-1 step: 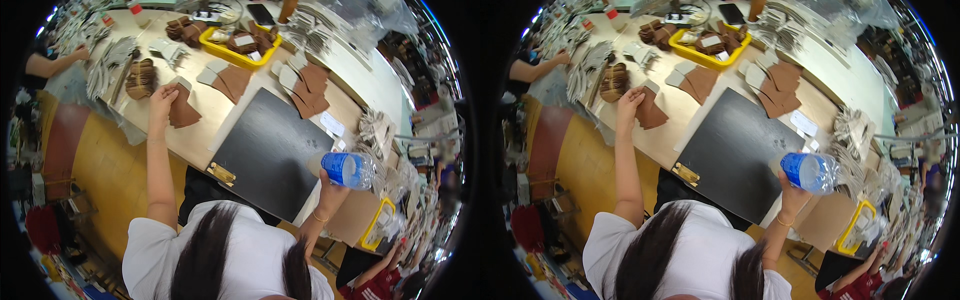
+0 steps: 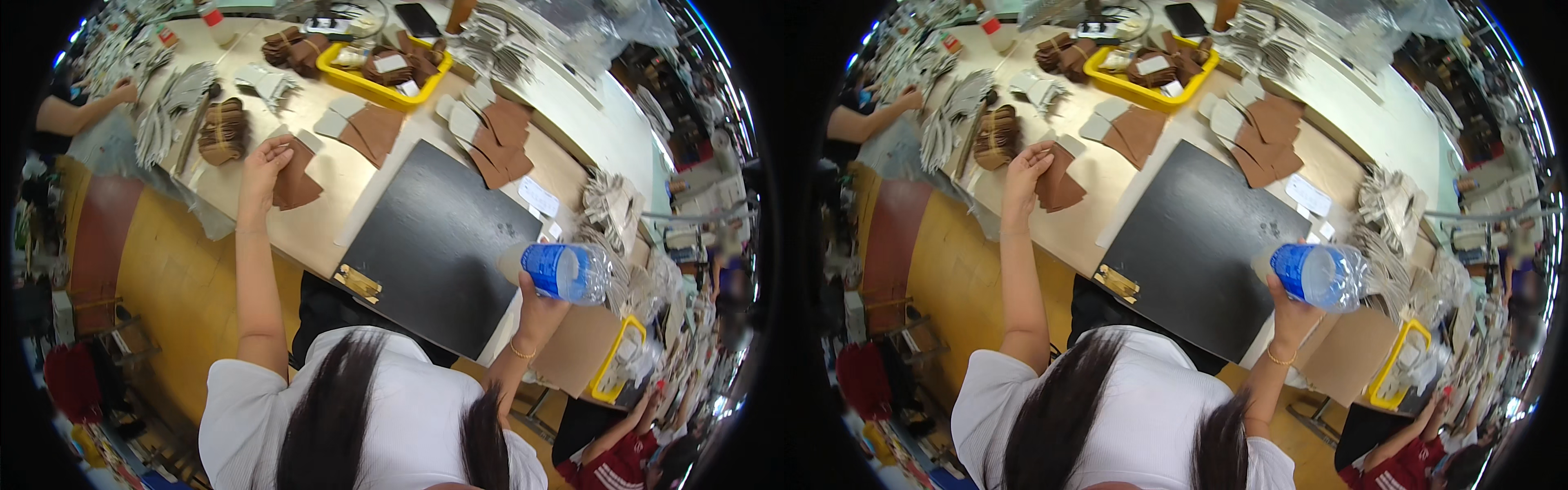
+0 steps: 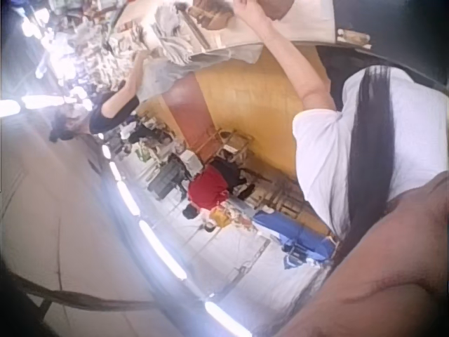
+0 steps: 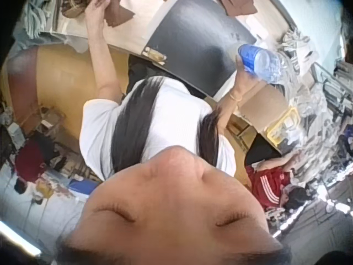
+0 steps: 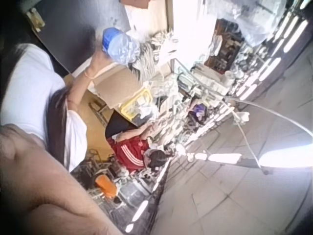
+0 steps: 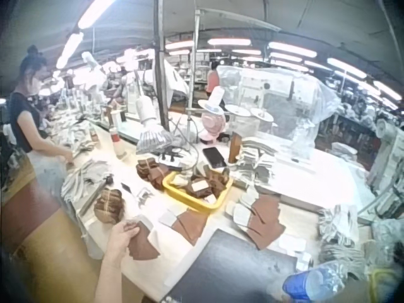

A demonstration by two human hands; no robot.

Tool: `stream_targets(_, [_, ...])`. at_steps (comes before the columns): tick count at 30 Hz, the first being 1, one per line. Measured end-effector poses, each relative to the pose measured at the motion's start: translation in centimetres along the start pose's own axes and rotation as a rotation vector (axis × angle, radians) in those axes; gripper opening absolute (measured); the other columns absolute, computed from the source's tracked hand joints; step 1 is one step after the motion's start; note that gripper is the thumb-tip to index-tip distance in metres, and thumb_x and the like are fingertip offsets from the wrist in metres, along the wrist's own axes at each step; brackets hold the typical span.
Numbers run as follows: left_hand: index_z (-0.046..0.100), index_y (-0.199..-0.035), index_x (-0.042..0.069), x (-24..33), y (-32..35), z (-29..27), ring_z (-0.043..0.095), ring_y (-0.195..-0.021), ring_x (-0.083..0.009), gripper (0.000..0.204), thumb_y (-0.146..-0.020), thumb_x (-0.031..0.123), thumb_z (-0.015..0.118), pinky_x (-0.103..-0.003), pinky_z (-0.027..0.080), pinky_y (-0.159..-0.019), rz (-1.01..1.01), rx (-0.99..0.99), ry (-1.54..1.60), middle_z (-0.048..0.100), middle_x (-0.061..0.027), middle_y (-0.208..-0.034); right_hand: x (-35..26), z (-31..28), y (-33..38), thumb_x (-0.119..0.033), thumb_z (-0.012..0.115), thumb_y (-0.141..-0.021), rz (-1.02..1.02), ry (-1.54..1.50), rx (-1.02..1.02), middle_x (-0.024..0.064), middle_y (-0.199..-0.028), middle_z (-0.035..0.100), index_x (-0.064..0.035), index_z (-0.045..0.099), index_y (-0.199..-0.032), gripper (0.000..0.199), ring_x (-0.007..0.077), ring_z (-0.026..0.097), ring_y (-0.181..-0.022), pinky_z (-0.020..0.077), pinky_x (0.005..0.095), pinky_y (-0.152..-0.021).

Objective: The person applies glue from a plastic bottle to brown fabric pieces on a worktable, then stacks and bundles them with a rubber band. They also handle white fabric pieces, folding and arranging them on the table.

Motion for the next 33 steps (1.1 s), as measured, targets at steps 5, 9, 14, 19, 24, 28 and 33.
stream_targets(5, [0.064,-0.112,0.003,1.3,8.0,13.4,0.057,-0.09,-0.0078,0.027,-0.084,0.002,0.065,-0.023,0.047,-0.083,-0.183,-0.604,0.003,0.064,-0.0015,-0.099,-0.3,0.9,-0.1,-0.009,0.086,-0.067,0.018,-0.09,0.009,0.0188,-0.127,0.057,0.0021,0.045,-0.129,0.075,0.0261,0.057,-0.115,0.0494,0.0382,-0.096])
stream_targets(9, [0.066,-0.104,-0.001,-2.8,12.7,20.7,0.061,-0.086,-0.013,0.02,-0.085,0.006,0.065,-0.026,0.049,-0.082,-0.028,-0.787,-0.293,0.067,-0.0069,-0.092,0.2,1.3,0.0,-0.01,0.086,-0.067,-0.022,-0.258,0.075,0.0184,-0.128,0.056,0.0003,0.044,-0.131,0.077,0.0265,0.056,-0.115,0.0498,0.0386,-0.096])
stream_targets(14, [0.066,-0.105,0.0,-3.0,12.2,21.1,0.065,-0.076,-0.0184,0.032,-0.079,0.017,0.073,-0.029,0.05,-0.073,-0.019,-0.754,-0.606,0.067,-0.0118,-0.082,2.1,2.5,0.9,-0.011,0.087,-0.067,0.042,-0.16,-0.031,0.0147,-0.124,0.059,-0.0004,0.05,-0.126,0.07,0.0221,0.059,-0.109,0.049,0.0353,-0.095])
stream_targets(19, [0.068,-0.101,0.0,-3.0,12.3,21.2,0.065,-0.07,-0.0187,0.031,-0.078,0.018,0.074,-0.03,0.05,-0.068,0.085,-0.74,-0.612,0.067,-0.0112,-0.076,3.3,5.1,1.9,-0.014,0.089,-0.063,0.025,-0.011,-0.158,0.0094,-0.115,0.065,0.0002,0.058,-0.118,0.064,0.0204,0.063,-0.102,0.0495,0.0318,-0.091])
stream_targets(24, [0.069,-0.097,0.0,-3.6,12.2,21.2,0.065,-0.069,-0.0223,0.027,-0.077,0.017,0.074,-0.032,0.051,-0.068,0.071,-0.75,-0.587,0.067,-0.0125,-0.076,1.3,6.2,1.3,-0.017,0.086,-0.067,-0.221,0.355,-0.255,0.0094,-0.099,0.072,0.0019,0.065,-0.105,0.047,0.02,0.07,-0.086,0.0537,0.0299,-0.077])
stream_targets(28, [0.069,-0.094,0.001,-3.3,12.0,21.0,0.067,-0.072,-0.0273,0.025,-0.075,0.016,0.073,-0.035,0.051,-0.069,0.043,-0.736,-0.562,0.068,-0.0141,-0.077,2.5,2.3,-0.8,-0.018,0.088,-0.064,-0.087,0.459,-0.104,0.0092,-0.099,0.07,0.0006,0.067,-0.105,0.049,0.0205,0.068,-0.085,0.0519,0.032,-0.079])
stream_targets(33, [0.069,-0.092,0.0,-3.1,12.1,21.4,0.067,-0.073,-0.0262,0.023,-0.075,0.016,0.073,-0.035,0.051,-0.069,0.043,-0.757,-0.593,0.069,-0.014,-0.077,-0.3,6.2,0.9,-0.018,0.089,-0.063,-0.25,0.315,-0.182,0.0089,-0.095,0.069,0.0001,0.064,-0.109,0.055,0.0205,0.067,-0.088,0.0517,0.0326,-0.082])
Point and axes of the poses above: each hand's wrist, its own y-axis away from the middle knuckle, its own z-axis out of the palm, x = y × z, the point moved 5 cm from there along -y, towards the middle knuckle
